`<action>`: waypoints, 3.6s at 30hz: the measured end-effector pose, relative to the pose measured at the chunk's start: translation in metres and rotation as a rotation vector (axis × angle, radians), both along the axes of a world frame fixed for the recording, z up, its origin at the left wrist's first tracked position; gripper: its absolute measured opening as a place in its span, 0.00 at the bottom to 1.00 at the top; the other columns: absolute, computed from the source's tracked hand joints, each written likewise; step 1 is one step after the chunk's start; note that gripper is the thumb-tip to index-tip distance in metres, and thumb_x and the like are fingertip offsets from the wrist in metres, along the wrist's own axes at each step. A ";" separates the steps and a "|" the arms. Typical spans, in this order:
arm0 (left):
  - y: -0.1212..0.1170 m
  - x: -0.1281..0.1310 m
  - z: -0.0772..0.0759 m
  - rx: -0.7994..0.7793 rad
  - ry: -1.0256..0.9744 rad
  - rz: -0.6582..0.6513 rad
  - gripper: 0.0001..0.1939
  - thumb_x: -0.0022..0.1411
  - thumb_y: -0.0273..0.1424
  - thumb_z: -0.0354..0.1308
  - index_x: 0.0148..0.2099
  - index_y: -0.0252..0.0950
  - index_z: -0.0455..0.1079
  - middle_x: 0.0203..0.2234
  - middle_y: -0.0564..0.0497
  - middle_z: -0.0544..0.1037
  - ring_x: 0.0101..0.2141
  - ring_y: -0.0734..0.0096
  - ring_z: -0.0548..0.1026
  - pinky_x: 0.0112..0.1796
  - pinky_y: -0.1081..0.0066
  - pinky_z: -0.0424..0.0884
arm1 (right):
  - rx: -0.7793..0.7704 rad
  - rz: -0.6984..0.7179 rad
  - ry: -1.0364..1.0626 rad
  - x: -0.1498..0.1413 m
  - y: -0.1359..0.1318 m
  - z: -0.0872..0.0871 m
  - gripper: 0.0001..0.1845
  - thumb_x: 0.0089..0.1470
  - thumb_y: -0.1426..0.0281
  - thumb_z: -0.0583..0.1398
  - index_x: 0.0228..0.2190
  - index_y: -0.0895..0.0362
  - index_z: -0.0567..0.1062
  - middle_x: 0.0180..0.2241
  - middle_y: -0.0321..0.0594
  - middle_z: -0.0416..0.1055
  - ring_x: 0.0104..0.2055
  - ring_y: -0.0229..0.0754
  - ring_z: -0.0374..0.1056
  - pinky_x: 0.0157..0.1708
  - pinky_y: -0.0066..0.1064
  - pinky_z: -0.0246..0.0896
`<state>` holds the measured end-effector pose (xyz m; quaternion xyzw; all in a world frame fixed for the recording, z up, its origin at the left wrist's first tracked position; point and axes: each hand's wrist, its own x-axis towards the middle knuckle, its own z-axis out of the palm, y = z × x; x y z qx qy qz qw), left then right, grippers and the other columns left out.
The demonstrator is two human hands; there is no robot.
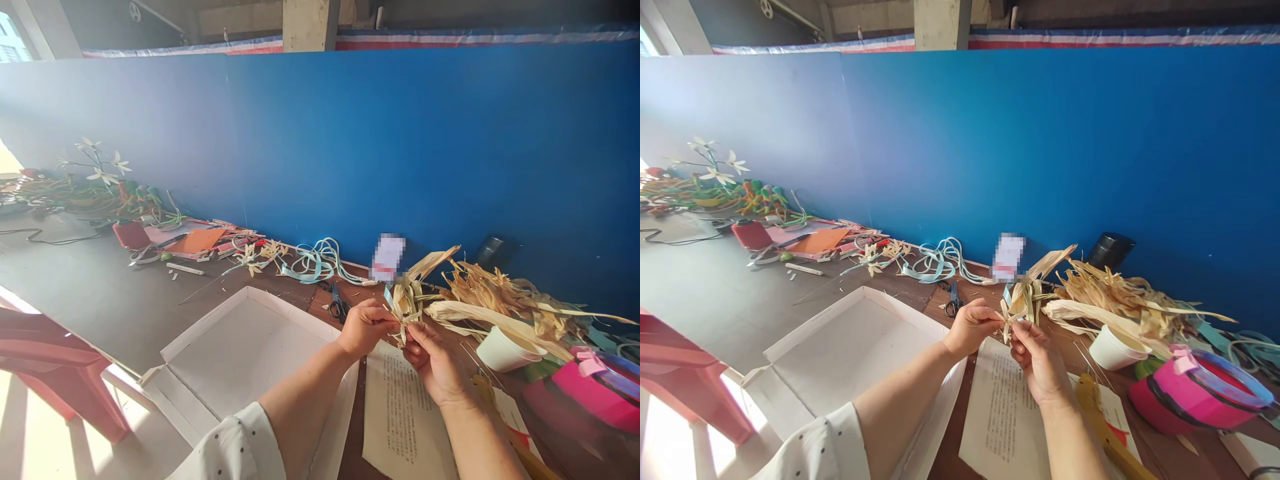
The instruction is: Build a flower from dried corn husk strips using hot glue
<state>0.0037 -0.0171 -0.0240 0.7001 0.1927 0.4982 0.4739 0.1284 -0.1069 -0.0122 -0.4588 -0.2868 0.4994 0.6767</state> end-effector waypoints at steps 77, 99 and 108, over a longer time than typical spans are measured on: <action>-0.008 -0.006 0.003 0.770 0.273 0.560 0.09 0.61 0.36 0.54 0.35 0.47 0.76 0.28 0.52 0.76 0.34 0.72 0.66 0.43 0.64 0.55 | -0.042 0.168 0.356 -0.009 -0.001 -0.003 0.14 0.43 0.72 0.67 0.21 0.59 0.66 0.15 0.23 0.46 0.15 0.24 0.34 0.12 0.19 0.37; -0.008 0.001 -0.005 0.367 0.167 0.393 0.05 0.55 0.29 0.58 0.31 0.40 0.77 0.28 0.50 0.76 0.33 0.69 0.69 0.41 0.65 0.64 | -0.076 0.093 0.195 -0.014 0.001 0.000 0.14 0.46 0.63 0.66 0.24 0.58 0.69 0.16 0.25 0.50 0.15 0.24 0.39 0.12 0.18 0.39; 0.005 0.003 -0.008 -0.208 -0.144 0.039 0.11 0.48 0.37 0.65 0.29 0.34 0.77 0.23 0.52 0.72 0.28 0.75 0.70 0.33 0.72 0.68 | -0.152 -0.162 0.265 -0.005 0.006 0.000 0.19 0.43 0.53 0.65 0.31 0.54 0.75 0.27 0.33 0.70 0.22 0.30 0.61 0.15 0.20 0.54</action>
